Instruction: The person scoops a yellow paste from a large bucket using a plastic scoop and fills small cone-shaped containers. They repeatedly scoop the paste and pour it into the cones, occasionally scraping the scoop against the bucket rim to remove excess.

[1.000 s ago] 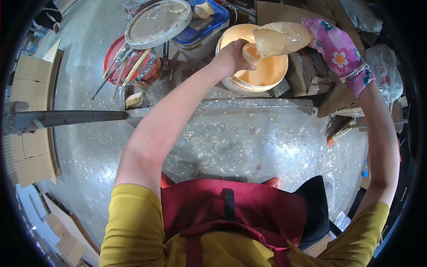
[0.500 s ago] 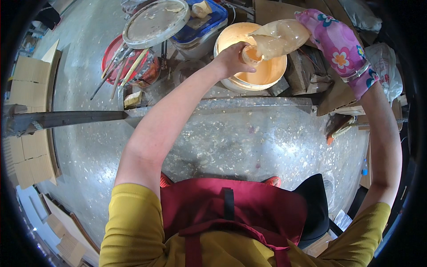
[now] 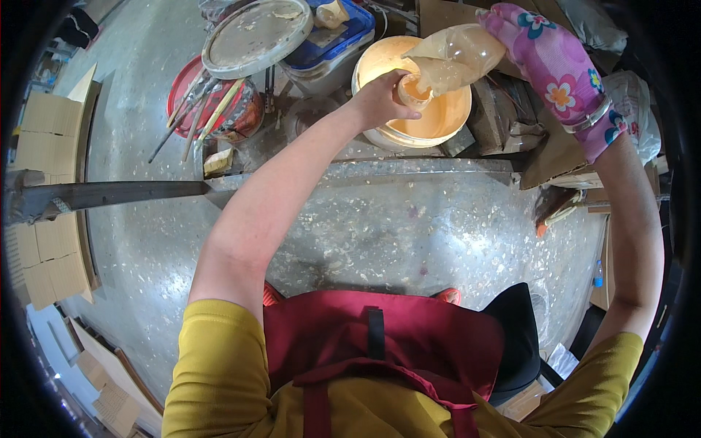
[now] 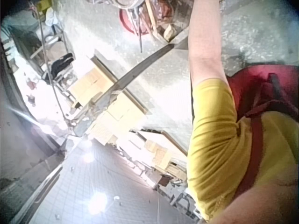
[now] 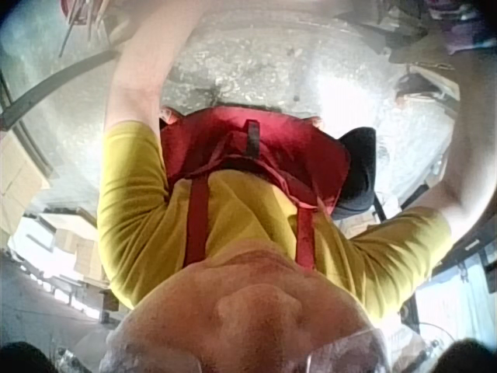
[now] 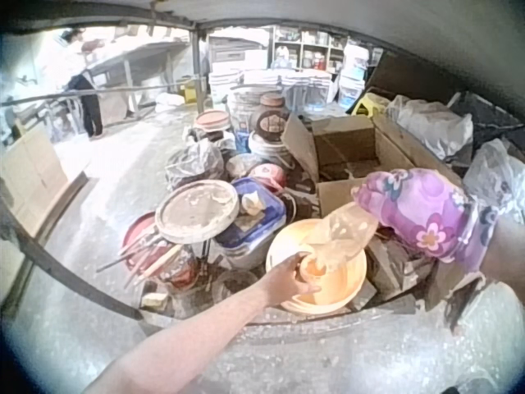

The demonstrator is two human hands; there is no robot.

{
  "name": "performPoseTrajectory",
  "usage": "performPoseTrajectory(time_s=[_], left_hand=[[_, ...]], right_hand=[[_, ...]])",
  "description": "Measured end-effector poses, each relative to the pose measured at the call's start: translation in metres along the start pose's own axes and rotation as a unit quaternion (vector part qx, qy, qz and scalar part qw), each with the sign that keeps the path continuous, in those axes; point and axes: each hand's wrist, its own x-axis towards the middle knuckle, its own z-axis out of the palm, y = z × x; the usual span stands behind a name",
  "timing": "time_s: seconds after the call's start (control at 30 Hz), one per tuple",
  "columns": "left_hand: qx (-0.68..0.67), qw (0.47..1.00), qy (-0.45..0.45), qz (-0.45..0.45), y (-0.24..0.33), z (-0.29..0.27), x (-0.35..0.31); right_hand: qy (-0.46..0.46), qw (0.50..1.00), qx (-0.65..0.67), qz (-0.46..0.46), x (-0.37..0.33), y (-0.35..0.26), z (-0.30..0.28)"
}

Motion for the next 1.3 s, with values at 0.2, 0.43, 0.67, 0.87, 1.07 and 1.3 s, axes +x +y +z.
performPoseTrajectory(time_s=[0.2, 0.43, 0.67, 0.87, 1.07, 1.3], left_hand=[[-0.022, 0.999, -0.003, 0.029, -0.005, 0.007, 0.007], [-0.013, 1.000, 0.006, 0.026, -0.012, 0.005, 0.004], [-0.021, 0.999, 0.010, 0.024, -0.017, 0.007, 0.005], [-0.024, 1.000, 0.017, 0.007, -0.019, 0.002, -0.001], [-0.035, 0.999, 0.000, 0.013, -0.003, 0.010, 0.006], [-0.045, 0.999, -0.004, -0.008, 0.002, 0.005, 0.001]], right_hand=[[0.019, 1.000, -0.015, -0.011, 0.000, 0.002, -0.008], [-0.012, 0.999, -0.035, -0.004, -0.001, 0.004, -0.004], [-0.130, 0.965, 0.109, 0.200, 0.024, -0.028, -0.039], [-0.022, 0.999, 0.021, -0.016, 0.015, -0.016, -0.021], [-0.017, 0.999, 0.006, -0.028, 0.009, -0.010, -0.028], [0.033, 0.997, -0.004, -0.076, 0.016, -0.008, -0.026]])
